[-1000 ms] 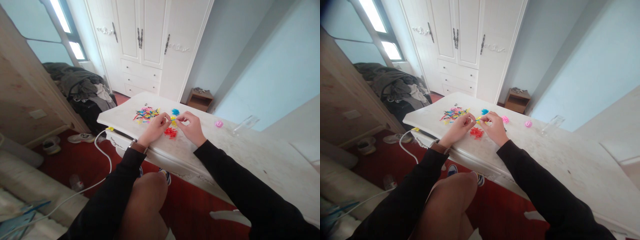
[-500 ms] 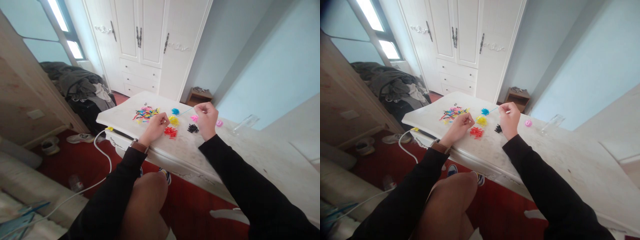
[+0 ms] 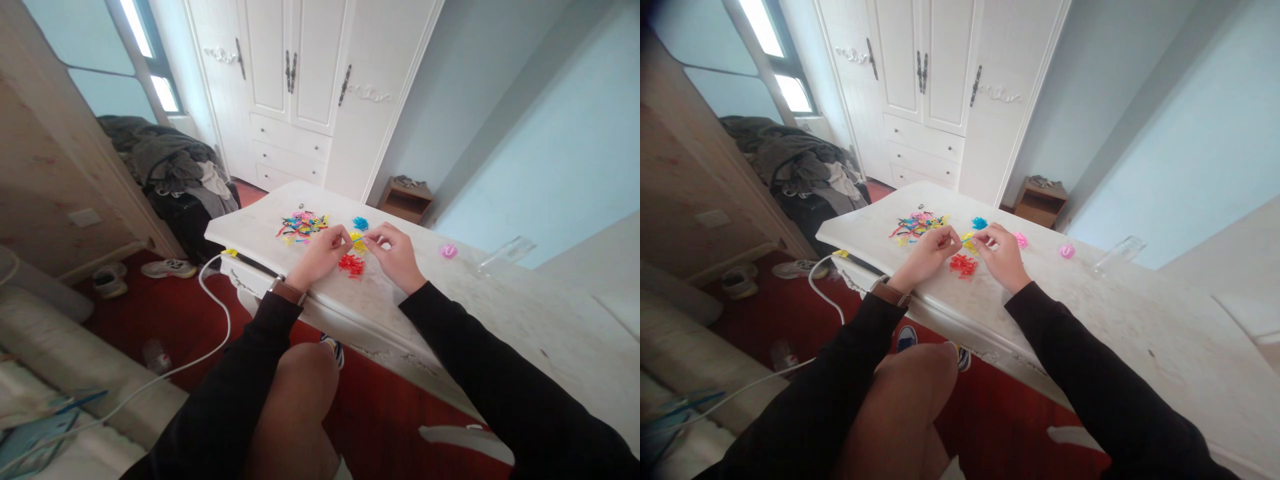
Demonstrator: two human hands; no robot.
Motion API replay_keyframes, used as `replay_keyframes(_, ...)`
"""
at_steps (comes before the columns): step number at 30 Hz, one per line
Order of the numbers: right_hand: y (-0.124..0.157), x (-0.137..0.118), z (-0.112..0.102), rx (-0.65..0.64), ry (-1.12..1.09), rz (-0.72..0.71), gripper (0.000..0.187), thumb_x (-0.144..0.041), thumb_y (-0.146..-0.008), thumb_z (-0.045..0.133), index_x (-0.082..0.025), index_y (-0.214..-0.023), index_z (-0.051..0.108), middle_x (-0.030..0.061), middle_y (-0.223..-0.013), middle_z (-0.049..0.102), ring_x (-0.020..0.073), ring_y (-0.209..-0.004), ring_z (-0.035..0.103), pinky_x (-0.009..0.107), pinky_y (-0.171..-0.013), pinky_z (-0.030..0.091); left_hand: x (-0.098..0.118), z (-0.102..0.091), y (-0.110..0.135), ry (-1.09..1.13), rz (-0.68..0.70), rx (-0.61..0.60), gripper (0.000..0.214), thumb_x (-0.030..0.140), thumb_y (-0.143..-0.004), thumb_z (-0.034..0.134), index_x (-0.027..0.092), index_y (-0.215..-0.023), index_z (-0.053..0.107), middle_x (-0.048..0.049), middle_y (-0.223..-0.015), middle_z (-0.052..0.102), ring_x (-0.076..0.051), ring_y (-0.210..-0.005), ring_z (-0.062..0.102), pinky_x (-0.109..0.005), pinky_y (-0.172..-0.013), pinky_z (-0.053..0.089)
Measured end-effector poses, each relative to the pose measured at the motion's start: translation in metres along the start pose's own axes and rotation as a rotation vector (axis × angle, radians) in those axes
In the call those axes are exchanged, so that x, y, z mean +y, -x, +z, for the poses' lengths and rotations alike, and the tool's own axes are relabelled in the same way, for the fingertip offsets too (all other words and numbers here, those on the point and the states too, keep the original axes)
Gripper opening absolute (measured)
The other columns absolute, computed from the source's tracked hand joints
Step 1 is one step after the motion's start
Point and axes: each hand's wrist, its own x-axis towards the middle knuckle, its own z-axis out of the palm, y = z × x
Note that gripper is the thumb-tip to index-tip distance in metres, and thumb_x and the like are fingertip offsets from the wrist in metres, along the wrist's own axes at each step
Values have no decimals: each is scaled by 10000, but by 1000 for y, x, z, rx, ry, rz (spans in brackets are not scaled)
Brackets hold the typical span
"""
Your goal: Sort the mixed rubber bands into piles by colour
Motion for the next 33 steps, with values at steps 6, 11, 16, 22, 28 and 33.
replay_keyframes(6,0,-3,1,5,-19,31,67,-246,-822,694,-217,-764,709,3,-776,667,171,-753,609,320,-691,477,2,0,0,-11,-15,9,111,185,-853,604,180,-746,572,62,-596,350,-122,-592,363,-278,-606,263)
replay_keyframes(11,-10,13,-15,285,-2,94,93,-208,-821,691,-212,-732,663,13,-773,654,176,-756,590,318,-667,443,-5,1,-3,-27,-25,120,158,113,-798,588,190,-686,507,60,-587,335,-123,-587,347,-278,-600,259)
replay_keyframes(16,-13,24,-25,417,7,118,71,-213,-834,689,-217,-766,667,25,-801,658,188,-773,590,338,-693,445,-10,5,-5,-28,5,83,158,106,-809,567,189,-694,498,46,-617,414,-126,-613,406,-272,-616,291)
replay_keyframes(22,-5,0,-6,13,46,-63,83,-233,-827,673,-223,-745,689,5,-763,661,191,-785,602,340,-721,461,-3,3,-3,-46,17,59,41,173,-884,570,184,-844,569,73,-609,352,-123,-592,378,-269,-616,268)
replay_keyframes(28,-14,16,-21,76,214,1,86,-258,-818,663,-208,-794,729,24,-800,698,199,-784,620,348,-734,476,-6,5,-3,-39,-19,72,252,65,-809,560,204,-1016,524,101,-613,373,-134,-593,402,-273,-636,284)
replay_keyframes(33,-48,41,-32,-25,464,109,98,-270,-793,698,-196,-753,749,53,-802,745,212,-739,634,359,-743,478,-7,6,-5,-33,-41,60,270,34,-799,500,211,-1002,528,84,-623,409,-154,-622,437,-288,-648,299)
